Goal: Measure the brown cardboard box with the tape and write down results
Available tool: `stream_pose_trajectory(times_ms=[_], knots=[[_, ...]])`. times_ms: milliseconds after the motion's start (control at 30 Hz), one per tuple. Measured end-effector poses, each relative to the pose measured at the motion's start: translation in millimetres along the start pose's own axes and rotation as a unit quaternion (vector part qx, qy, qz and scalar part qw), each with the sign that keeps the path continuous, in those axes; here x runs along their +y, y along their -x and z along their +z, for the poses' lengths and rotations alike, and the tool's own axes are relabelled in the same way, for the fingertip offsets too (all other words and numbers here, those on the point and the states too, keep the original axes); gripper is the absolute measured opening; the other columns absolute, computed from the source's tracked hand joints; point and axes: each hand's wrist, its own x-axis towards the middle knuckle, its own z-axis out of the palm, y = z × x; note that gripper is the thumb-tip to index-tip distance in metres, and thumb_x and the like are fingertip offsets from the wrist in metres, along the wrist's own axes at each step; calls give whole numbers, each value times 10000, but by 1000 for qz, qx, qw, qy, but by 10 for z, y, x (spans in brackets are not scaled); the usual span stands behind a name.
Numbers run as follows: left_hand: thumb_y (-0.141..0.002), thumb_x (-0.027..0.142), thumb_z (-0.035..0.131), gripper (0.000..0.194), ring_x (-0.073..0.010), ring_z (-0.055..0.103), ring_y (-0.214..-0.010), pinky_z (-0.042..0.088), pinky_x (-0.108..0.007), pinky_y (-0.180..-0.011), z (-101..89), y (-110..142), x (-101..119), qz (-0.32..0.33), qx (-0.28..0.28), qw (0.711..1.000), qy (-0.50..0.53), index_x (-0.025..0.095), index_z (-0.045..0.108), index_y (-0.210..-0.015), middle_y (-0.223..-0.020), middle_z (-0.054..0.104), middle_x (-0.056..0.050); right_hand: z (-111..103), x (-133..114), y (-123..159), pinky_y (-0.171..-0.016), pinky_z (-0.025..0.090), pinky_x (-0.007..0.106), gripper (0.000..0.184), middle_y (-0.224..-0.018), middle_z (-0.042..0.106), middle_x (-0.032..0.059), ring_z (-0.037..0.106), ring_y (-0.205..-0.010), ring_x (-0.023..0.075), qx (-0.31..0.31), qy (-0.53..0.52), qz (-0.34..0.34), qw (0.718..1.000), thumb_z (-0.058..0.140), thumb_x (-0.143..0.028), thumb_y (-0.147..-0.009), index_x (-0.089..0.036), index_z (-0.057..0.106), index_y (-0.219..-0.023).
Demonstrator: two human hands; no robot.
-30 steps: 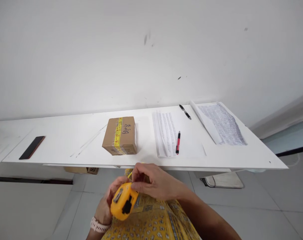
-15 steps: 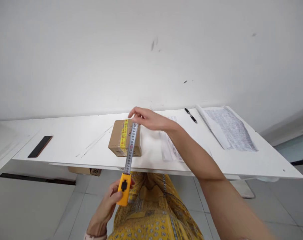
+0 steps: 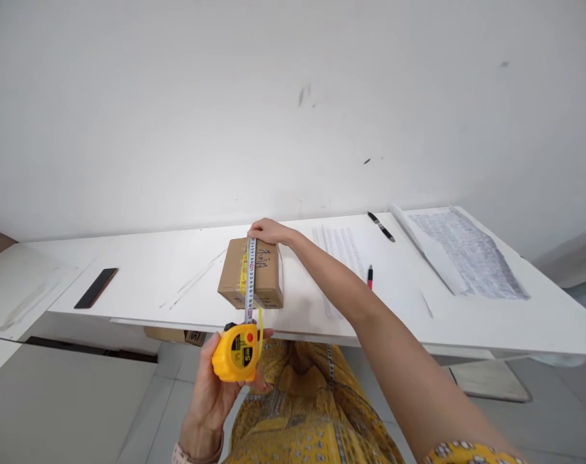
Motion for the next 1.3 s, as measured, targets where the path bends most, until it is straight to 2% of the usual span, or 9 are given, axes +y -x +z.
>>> stream_pose_trajectory(times_ms=[233, 333, 533, 600, 700, 800, 900, 1033, 1300], knots=[[-915, 565, 525, 485, -238, 719, -630, 597, -440, -682, -29, 75, -20, -15, 15, 1000, 3, 181, 637, -1189, -1135, 719, -137, 223, 152, 169, -690, 428, 299, 340, -859, 679, 62, 580, -764, 168, 39, -157, -2, 987, 620, -471, -793, -142, 690, -840], [-910, 573, 526, 514, -252, 719, -651, 595, -434, -679, -20, 14, 9, -22, 16, 1000, -4, 153, 631, -1186, -1048, 740, -140, 237, 212, 161, -692, 431, 303, 353, -868, 681, 62, 584, -768, 172, 47, -167, -2, 985, 626, -481, -794, -138, 691, -841], [-837, 495, 638, 444, -293, 707, -810, 608, -413, -606, -79, -87, 39, -9, 37, 999, 22, 137, 667, -1100, -1094, 711, -162, 240, 203, 151, -695, 432, 302, 456, -853, 678, 62, 572, -762, 176, 65, -143, 5, 988, 574, -592, -835, -148, 680, -827], [-806, 480, 673, 442, -281, 703, -767, 603, -403, -576, -122, -61, 72, 25, 58, 998, 7, 146, 666, -1096, -1075, 706, -146, 229, 215, 203, -739, 443, 304, 546, -941, 686, 82, 584, -822, 185, 100, -151, 9, 983, 486, -658, -874, -151, 686, -915], [-707, 471, 765, 494, -267, 704, -789, 604, -373, -612, -249, -25, 144, 149, 123, 981, -28, 188, 664, -1099, -1054, 706, -93, 236, 311, 411, -815, 447, 300, 606, -1045, 669, 104, 590, -921, 190, 211, -173, 14, 962, 409, -677, -908, -153, 661, -1079], [-606, 476, 833, 585, -259, 707, -789, 601, -361, -627, -441, -96, 193, 244, 190, 949, -67, 214, 649, -1095, -980, 711, -57, 355, 470, 757, -759, 451, 302, 640, -864, 634, 58, 569, -782, 171, 313, -148, 45, 937, 354, -686, -923, -157, 636, -1146], [-590, 490, 841, 569, -243, 705, -729, 596, -366, -619, -603, -259, 176, 219, 199, 951, -88, 189, 644, -1030, -908, 701, -55, 597, 585, 1111, -695, 447, 301, 650, -714, 552, -13, 520, -642, 152, 269, -124, 40, 954, 309, -641, -955, -188, 511, -1376], [-645, 502, 809, 526, -230, 702, -738, 596, -360, -639, -646, -385, 138, 168, 152, 969, -102, 183, 634, -1025, -904, 692, -58, 823, 500, 1393, -629, 434, 278, 692, -736, 484, -36, 496, -617, 141, 197, -113, -13, 974, 396, -567, -950, -208, 302, -1534], [-687, 497, 767, 514, -237, 698, -745, 598, -347, -612, -449, -309, 278, 184, 107, 970, -122, 190, 638, -1078, -919, 694, -65, 513, -4, 1479, -596, 372, 271, 607, -616, 338, -67, 373, -568, 129, 236, -7, -39, 971, 576, -529, -885, -255, 497, -1421]])
